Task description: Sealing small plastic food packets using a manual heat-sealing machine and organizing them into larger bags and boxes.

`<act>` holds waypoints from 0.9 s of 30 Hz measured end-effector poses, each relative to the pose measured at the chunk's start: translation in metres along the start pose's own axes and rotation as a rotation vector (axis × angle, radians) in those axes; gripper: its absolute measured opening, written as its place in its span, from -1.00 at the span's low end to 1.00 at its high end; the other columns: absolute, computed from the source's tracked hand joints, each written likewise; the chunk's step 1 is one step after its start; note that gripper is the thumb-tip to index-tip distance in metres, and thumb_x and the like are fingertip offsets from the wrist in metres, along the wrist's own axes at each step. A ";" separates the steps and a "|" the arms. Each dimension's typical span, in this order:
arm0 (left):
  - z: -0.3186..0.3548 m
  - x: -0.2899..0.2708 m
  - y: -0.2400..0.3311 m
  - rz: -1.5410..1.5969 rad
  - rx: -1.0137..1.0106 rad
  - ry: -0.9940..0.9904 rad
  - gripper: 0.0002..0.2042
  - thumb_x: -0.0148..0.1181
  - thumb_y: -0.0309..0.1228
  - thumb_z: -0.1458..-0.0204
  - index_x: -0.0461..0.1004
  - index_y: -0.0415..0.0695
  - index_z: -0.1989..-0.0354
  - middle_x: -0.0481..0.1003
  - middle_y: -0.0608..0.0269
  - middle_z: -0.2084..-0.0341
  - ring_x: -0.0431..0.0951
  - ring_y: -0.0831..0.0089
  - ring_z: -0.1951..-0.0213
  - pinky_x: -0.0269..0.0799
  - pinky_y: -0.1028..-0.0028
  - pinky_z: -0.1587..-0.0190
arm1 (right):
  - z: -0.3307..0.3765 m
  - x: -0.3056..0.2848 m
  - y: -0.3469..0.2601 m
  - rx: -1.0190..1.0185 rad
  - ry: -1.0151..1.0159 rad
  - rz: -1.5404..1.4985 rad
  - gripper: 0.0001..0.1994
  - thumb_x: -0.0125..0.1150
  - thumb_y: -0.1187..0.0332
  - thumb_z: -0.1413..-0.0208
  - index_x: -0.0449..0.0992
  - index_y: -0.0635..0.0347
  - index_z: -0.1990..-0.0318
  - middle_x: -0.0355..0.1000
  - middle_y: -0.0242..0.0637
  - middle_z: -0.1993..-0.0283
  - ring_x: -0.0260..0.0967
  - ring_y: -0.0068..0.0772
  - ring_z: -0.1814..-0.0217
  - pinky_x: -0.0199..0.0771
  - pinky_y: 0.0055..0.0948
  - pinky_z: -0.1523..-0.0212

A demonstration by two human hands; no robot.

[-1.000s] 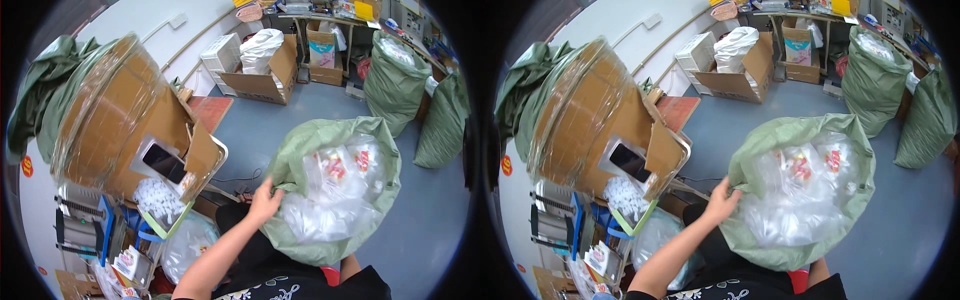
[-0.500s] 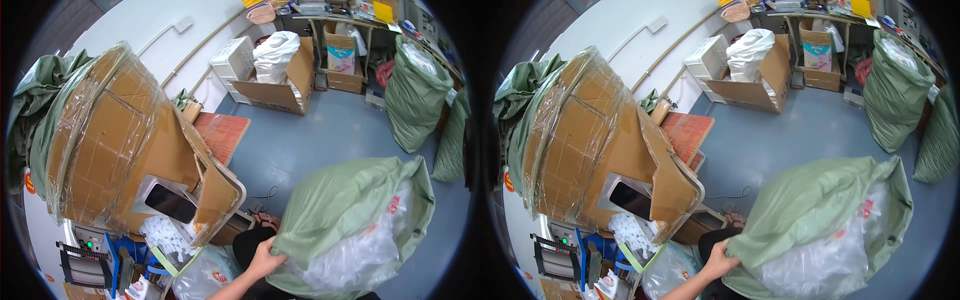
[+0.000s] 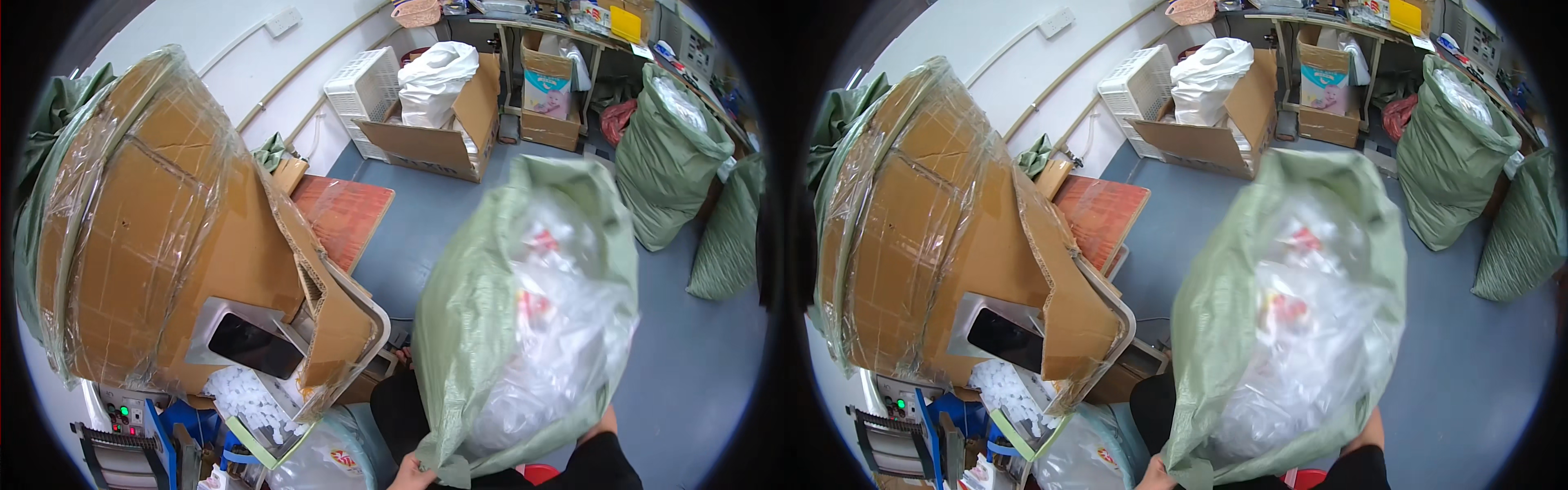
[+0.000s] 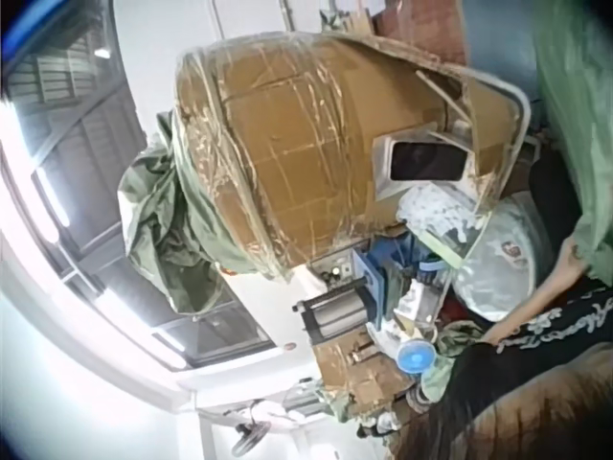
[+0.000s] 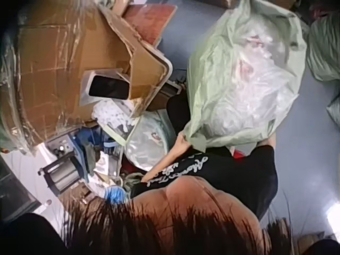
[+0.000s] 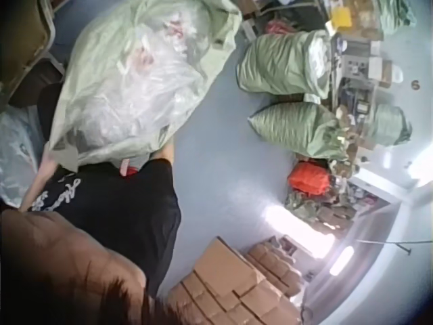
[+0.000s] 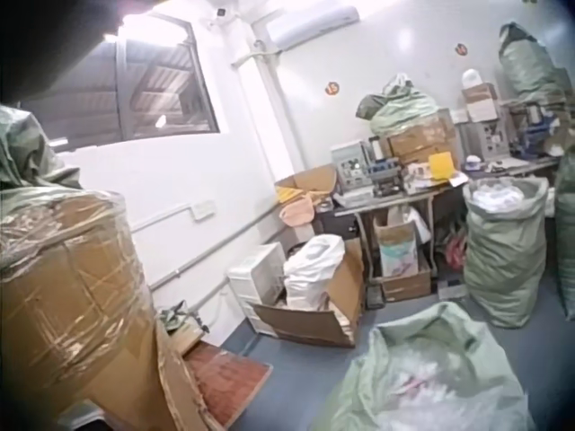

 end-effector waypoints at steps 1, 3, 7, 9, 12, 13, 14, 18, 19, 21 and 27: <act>-0.002 0.007 -0.011 0.015 -0.031 -0.039 -0.67 0.18 -0.54 -0.05 0.42 -0.32 -0.02 0.52 0.18 0.12 0.46 0.48 0.05 0.38 0.44 0.00 | -0.002 -0.002 -0.001 -0.011 -0.005 0.000 -0.40 -0.17 -0.14 -0.22 0.36 0.21 -0.13 0.37 -0.15 -0.09 0.28 -0.21 -0.13 0.23 -0.27 -0.14; -0.011 0.017 -0.016 0.039 -0.080 -0.083 -0.68 0.15 -0.49 -0.09 0.41 -0.30 -0.04 0.51 0.17 0.11 0.45 0.47 0.02 0.37 0.43 -0.03 | -0.006 -0.007 -0.005 -0.038 -0.009 -0.006 -0.41 -0.17 -0.13 -0.23 0.38 0.21 -0.12 0.39 -0.15 -0.07 0.30 -0.23 -0.11 0.25 -0.30 -0.13; -0.053 0.036 0.015 0.221 -0.069 0.085 -0.72 0.10 -0.61 0.00 0.45 -0.33 0.07 0.50 0.18 0.09 0.46 0.40 0.00 0.33 0.38 -0.10 | 0.003 -0.037 -0.006 -0.079 0.007 -0.007 -0.43 -0.18 -0.11 -0.25 0.41 0.21 -0.10 0.43 -0.17 -0.04 0.35 -0.28 -0.08 0.29 -0.36 -0.12; -0.084 0.041 0.043 0.341 -0.100 0.114 -0.56 0.02 -0.63 -0.04 0.25 -0.23 -0.15 0.38 0.18 -0.06 0.39 0.30 -0.10 0.29 0.32 -0.17 | 0.021 -0.068 0.005 -0.081 0.052 0.010 -0.43 -0.19 -0.10 -0.26 0.42 0.22 -0.09 0.45 -0.17 -0.02 0.37 -0.30 -0.06 0.31 -0.39 -0.11; -0.096 0.036 0.085 0.449 -0.024 0.074 -0.64 0.01 -0.55 -0.09 0.30 -0.18 -0.10 0.44 0.20 0.01 0.43 0.35 -0.06 0.30 0.28 -0.16 | 0.080 -0.056 0.018 -0.035 -0.032 -0.179 -0.46 -0.18 -0.06 -0.26 0.42 0.19 -0.10 0.44 -0.22 -0.06 0.37 -0.31 -0.08 0.33 -0.33 -0.13; -0.099 0.039 0.091 0.489 -0.014 0.069 -0.70 0.05 -0.55 -0.09 0.36 -0.23 -0.03 0.48 0.23 0.08 0.47 0.44 0.02 0.32 0.38 -0.08 | 0.117 -0.045 0.029 0.010 -0.106 -0.166 -0.45 -0.15 -0.06 -0.25 0.31 0.16 -0.21 0.37 -0.27 -0.16 0.31 -0.30 -0.17 0.31 -0.27 -0.18; -0.101 0.046 0.094 0.533 -0.009 0.063 -0.75 0.09 -0.54 -0.09 0.43 -0.27 0.04 0.52 0.25 0.15 0.50 0.53 0.11 0.34 0.47 0.00 | 0.152 -0.043 0.047 0.052 -0.124 -0.274 -0.41 -0.12 -0.07 -0.24 0.23 0.14 -0.26 0.31 -0.27 -0.22 0.27 -0.28 -0.23 0.27 -0.25 -0.22; -0.105 0.061 0.110 0.470 0.042 0.112 -0.64 0.12 -0.41 -0.15 0.34 -0.30 -0.09 0.43 0.22 0.00 0.42 0.49 -0.04 0.31 0.46 -0.07 | 0.222 -0.001 0.049 0.077 -0.143 -0.395 -0.30 -0.06 -0.12 -0.21 0.03 0.09 -0.38 0.16 -0.25 -0.35 0.12 -0.25 -0.37 0.16 -0.17 -0.31; -0.105 0.055 0.111 0.356 -0.006 0.164 -0.59 0.14 -0.37 -0.15 0.30 -0.31 -0.12 0.40 0.19 -0.04 0.39 0.48 -0.08 0.31 0.45 -0.07 | 0.214 -0.005 0.056 0.115 -0.192 -0.342 -0.30 -0.05 -0.11 -0.21 0.03 0.08 -0.38 0.15 -0.24 -0.36 0.10 -0.22 -0.38 0.15 -0.18 -0.31; -0.103 0.054 0.127 0.340 -0.005 0.028 -0.58 0.18 -0.27 -0.14 0.33 -0.27 -0.08 0.47 0.21 0.16 0.50 0.46 0.23 0.45 0.48 0.32 | 0.211 0.009 0.048 0.190 -0.279 -0.291 -0.31 -0.05 -0.11 -0.21 0.03 0.07 -0.38 0.11 -0.23 -0.37 0.08 -0.18 -0.39 0.13 -0.17 -0.32; -0.086 0.043 0.128 0.172 0.077 0.050 -0.51 0.16 -0.15 -0.14 0.35 -0.40 0.00 0.49 0.06 0.21 0.54 0.36 0.29 0.54 0.45 0.36 | 0.197 -0.024 -0.008 -0.266 0.065 0.048 -0.18 -0.12 -0.29 -0.14 -0.08 -0.02 -0.42 0.01 -0.18 -0.43 0.03 0.01 -0.40 0.09 0.34 -0.18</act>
Point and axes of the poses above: each hand's wrist, its own z-axis away from the middle knuckle, its own x-axis out of the palm, y = z × x, the point moved 6 cm from there along -z, towards the middle knuckle
